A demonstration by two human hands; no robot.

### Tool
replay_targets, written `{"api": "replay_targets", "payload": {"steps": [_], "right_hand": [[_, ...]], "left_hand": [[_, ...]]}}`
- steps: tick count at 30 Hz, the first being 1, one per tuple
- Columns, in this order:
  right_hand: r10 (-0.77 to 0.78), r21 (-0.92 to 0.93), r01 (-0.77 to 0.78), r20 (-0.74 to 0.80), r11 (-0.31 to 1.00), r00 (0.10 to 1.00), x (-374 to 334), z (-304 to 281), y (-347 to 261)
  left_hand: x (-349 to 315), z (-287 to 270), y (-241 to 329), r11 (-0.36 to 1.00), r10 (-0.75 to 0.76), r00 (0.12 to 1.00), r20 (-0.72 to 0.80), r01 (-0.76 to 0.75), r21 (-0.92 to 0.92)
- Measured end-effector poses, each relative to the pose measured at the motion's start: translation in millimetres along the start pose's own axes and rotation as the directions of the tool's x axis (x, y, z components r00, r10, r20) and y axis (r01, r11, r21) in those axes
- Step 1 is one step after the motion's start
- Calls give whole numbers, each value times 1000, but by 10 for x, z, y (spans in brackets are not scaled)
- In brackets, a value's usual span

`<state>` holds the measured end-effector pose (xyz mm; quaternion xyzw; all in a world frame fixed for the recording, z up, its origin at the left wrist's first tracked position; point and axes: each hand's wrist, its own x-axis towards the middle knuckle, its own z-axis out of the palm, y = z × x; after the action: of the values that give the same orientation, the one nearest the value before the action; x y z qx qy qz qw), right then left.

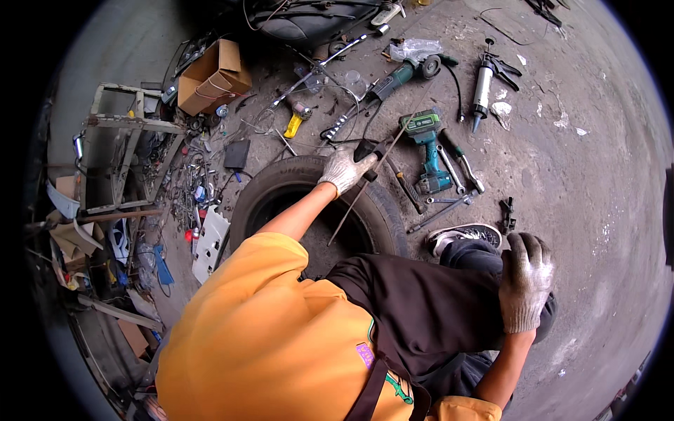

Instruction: The person sits on the floor and inserts a metal wire into a black plastic pipe fitting, bending the wire into loops to form a cage-like structure. The person repeatedly adjusts the wire loops and cleans the fitting with a white cloth.

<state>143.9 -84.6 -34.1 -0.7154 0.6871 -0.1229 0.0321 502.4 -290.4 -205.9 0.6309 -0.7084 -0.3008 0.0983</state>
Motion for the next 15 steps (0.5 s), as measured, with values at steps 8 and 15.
{"api": "replay_targets", "payload": {"steps": [8, 15], "right_hand": [[30, -3, -30, -12, 1000, 999, -36, -50, 21], [98, -66, -95, 55, 993, 994, -82, -62, -13]], "left_hand": [[909, 522, -992, 986, -108, 984, -144, 124, 108], [1400, 724, -1103, 970, -211, 970, 118, 223, -93]]}}
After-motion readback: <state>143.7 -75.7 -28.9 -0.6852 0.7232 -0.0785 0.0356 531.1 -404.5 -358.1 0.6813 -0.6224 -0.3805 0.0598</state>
